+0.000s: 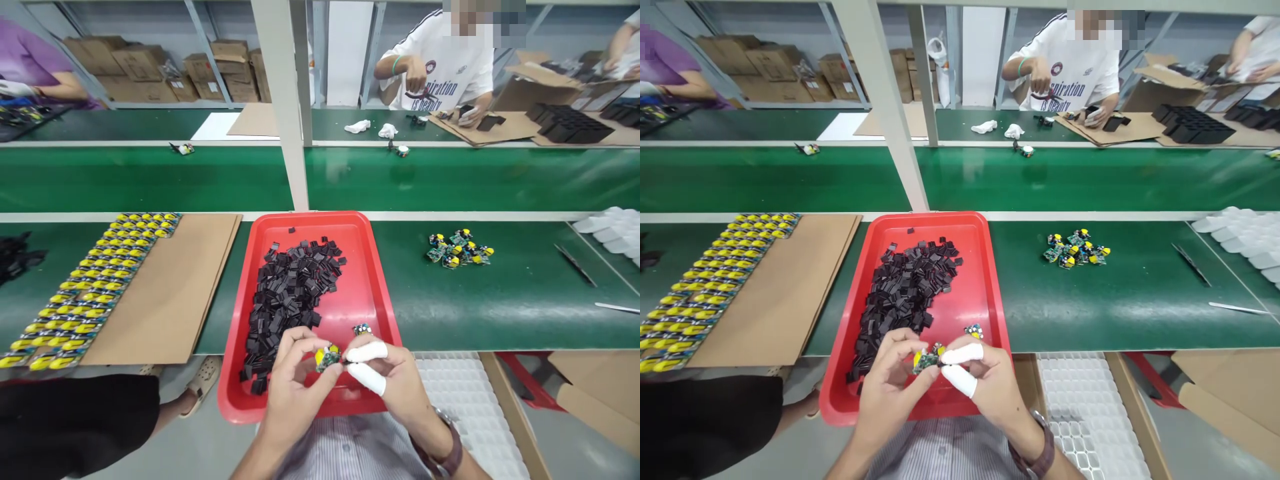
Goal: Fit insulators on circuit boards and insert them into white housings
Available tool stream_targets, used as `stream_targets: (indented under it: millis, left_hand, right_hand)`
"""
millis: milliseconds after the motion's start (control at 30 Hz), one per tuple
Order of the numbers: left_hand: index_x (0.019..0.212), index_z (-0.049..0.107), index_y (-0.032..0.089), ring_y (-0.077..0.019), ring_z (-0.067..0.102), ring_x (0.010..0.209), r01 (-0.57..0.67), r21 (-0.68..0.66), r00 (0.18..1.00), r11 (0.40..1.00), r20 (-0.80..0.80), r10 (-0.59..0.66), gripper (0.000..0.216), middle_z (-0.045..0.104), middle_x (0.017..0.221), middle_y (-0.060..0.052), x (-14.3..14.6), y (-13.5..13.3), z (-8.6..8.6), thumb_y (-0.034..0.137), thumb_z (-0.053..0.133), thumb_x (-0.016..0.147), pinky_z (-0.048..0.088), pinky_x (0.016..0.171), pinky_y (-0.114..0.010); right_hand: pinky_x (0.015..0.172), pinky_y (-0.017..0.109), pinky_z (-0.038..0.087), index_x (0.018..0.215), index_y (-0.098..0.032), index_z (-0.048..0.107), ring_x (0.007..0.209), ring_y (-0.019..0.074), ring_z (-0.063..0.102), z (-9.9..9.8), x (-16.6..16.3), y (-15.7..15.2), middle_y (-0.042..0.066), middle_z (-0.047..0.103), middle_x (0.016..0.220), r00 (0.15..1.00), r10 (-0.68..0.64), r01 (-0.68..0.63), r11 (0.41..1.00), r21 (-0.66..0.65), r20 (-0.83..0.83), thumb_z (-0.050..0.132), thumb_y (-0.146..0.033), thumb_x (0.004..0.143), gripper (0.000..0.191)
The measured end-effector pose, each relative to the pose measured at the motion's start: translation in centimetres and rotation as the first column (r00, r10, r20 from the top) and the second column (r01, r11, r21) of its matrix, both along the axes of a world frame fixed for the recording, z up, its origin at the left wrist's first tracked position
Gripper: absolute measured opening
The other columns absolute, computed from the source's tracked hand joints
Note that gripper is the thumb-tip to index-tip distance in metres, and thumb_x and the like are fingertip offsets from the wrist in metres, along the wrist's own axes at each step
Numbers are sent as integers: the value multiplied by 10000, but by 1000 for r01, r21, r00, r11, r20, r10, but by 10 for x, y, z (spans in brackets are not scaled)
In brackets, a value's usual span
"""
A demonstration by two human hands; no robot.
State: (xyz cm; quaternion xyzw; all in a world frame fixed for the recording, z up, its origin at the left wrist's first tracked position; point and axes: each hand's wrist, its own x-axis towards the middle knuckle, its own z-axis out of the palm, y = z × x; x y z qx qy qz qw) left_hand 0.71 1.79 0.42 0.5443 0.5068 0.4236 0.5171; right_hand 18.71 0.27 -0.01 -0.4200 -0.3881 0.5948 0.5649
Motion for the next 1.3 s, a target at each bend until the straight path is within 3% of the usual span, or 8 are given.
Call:
stream_targets:
  millis: [100,200,400,567,733,900,1167,1300]
  left_hand:
    - [1096,779,288,-237,676,1086,92,-59,995,994,48,-89,283,603,1252,-76,1,-2,6,250,825,819,637,866,-342]
    - [1214,764,306,-230,732,985,196,-170,961,966,230,-154,364,669,1287,-95,-2,-3,9,286,801,852,662,819,-368]
    - [1259,749,280,-254,754,1048,165,-278,948,946,310,-75,363,790,1163,-98,-10,-2,5,313,772,898,627,930,-378]
    - [1168,783,210,-178,750,741,193,-376,864,906,504,25,291,811,1019,-116,-11,-1,6,357,751,918,647,755,-313]
    - [1094,797,170,-202,738,784,176,-327,874,929,486,5,278,768,1180,-168,-16,-4,1,364,770,897,660,689,-329]
    - [1088,777,261,-282,695,1171,93,-210,899,973,437,8,283,733,1217,-89,-18,-10,-13,158,826,829,645,906,-375]
    - [1007,804,293,-232,719,1080,82,-68,929,994,367,-52,207,675,1083,-39,-16,-9,-13,143,782,866,606,984,-410]
    - [1186,777,294,-278,681,1183,30,-76,969,997,247,-11,404,632,1291,-100,-14,-7,-10,176,844,805,602,975,-384]
  right_hand:
    - [727,286,662,933,-277,832,787,189,763,-6,-1,0,39,789,896,996,-69,71,997,-35,49,827,-229,818,125]
    - [723,301,668,966,-276,821,786,196,767,-12,-3,-1,42,798,916,980,-159,166,985,-46,119,820,-229,820,155]
    - [715,274,652,941,-284,815,784,177,754,-4,-8,-1,30,778,875,952,-219,200,974,107,213,765,-156,842,169]
    - [780,316,678,993,-288,813,816,199,791,1,-10,-2,42,814,956,962,-208,197,977,78,179,771,-156,834,211]
    - [712,294,661,963,-270,803,764,187,765,5,-10,-6,40,796,883,940,-223,199,973,117,257,759,-147,825,191]
    - [693,276,635,966,-271,790,725,164,742,11,-15,-10,16,776,849,947,-197,177,979,99,254,755,-138,823,198]
    - [717,301,612,913,-249,761,754,182,736,7,-18,-11,25,770,844,928,-219,202,976,86,301,753,-146,822,138]
    - [719,300,611,905,-247,752,757,177,725,10,-19,-10,25,749,843,947,-216,203,976,78,239,734,-157,840,112]
